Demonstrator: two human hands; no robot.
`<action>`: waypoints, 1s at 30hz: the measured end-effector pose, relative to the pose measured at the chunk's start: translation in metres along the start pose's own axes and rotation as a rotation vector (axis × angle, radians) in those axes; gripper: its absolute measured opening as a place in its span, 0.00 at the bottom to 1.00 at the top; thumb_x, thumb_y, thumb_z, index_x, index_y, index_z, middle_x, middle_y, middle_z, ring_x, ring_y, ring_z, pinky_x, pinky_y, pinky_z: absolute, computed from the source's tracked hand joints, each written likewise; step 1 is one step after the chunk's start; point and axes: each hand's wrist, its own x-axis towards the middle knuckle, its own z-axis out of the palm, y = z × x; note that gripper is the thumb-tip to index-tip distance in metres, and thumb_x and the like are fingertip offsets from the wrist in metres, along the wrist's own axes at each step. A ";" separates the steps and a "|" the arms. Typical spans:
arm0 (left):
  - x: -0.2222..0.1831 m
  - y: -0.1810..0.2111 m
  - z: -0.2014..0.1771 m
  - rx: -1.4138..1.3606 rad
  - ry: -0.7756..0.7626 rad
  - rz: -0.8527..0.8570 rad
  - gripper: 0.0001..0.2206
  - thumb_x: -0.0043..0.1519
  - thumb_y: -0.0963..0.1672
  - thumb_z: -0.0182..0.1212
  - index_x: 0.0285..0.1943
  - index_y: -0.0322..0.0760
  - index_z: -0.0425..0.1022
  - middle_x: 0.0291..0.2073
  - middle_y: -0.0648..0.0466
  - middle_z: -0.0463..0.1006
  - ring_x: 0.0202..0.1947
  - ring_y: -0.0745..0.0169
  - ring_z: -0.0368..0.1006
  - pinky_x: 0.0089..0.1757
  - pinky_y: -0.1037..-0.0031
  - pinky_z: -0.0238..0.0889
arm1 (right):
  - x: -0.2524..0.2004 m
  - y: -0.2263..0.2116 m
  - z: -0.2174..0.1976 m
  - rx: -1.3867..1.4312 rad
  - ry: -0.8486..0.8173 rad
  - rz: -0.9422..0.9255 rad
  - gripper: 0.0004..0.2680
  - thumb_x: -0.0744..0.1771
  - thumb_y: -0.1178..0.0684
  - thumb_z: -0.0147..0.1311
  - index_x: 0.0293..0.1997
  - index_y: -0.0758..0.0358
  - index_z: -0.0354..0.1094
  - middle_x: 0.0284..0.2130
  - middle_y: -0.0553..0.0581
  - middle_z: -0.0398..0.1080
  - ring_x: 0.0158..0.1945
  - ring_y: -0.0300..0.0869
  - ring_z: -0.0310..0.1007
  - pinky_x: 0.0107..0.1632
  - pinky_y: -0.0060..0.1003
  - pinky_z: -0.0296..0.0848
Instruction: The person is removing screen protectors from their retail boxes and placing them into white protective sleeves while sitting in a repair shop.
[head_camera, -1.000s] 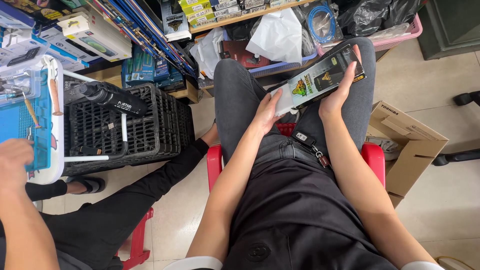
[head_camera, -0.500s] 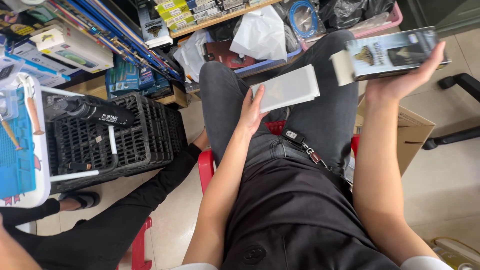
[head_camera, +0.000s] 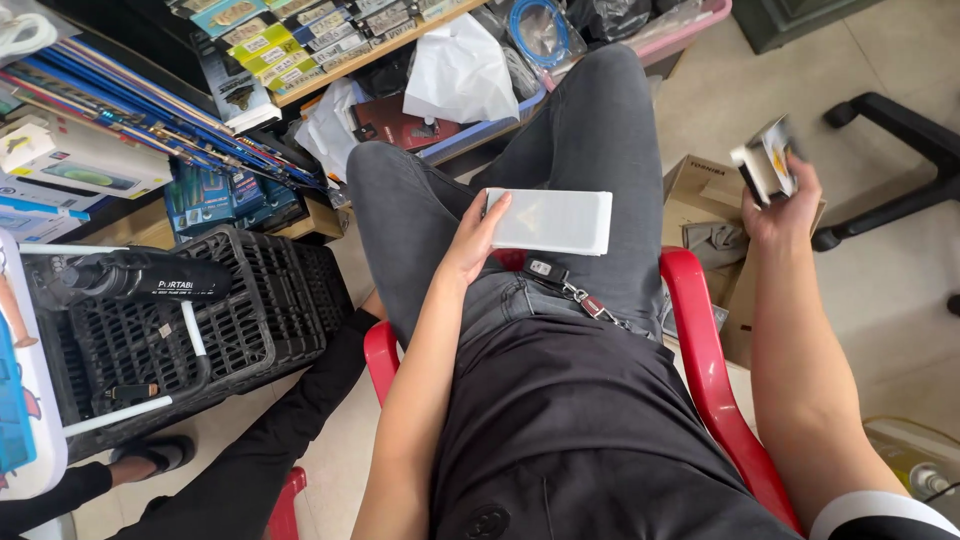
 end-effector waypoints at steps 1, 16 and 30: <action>0.002 -0.002 -0.001 0.005 -0.001 -0.010 0.14 0.64 0.51 0.58 0.55 0.45 0.69 0.46 0.57 0.78 0.46 0.67 0.75 0.43 0.76 0.69 | 0.001 0.002 -0.020 0.003 0.011 0.001 0.05 0.63 0.59 0.59 0.41 0.63 0.73 0.39 0.57 0.81 0.43 0.45 0.84 0.48 0.35 0.86; 0.011 -0.012 0.005 0.088 0.096 0.041 0.39 0.64 0.52 0.65 0.78 0.33 0.48 0.51 0.47 0.72 0.49 0.65 0.71 0.51 0.67 0.73 | 0.065 0.054 -0.254 -1.089 0.355 0.146 0.25 0.67 0.59 0.60 0.65 0.83 0.46 0.60 0.86 0.56 0.55 0.77 0.67 0.46 0.65 0.78; 0.021 -0.020 -0.002 -0.043 0.194 0.045 0.32 0.66 0.58 0.54 0.71 0.36 0.60 0.44 0.51 0.69 0.45 0.58 0.75 0.41 0.62 0.78 | -0.115 0.049 0.129 -1.351 -0.930 -0.850 0.12 0.73 0.58 0.57 0.63 0.72 0.66 0.47 0.70 0.71 0.52 0.65 0.74 0.50 0.56 0.74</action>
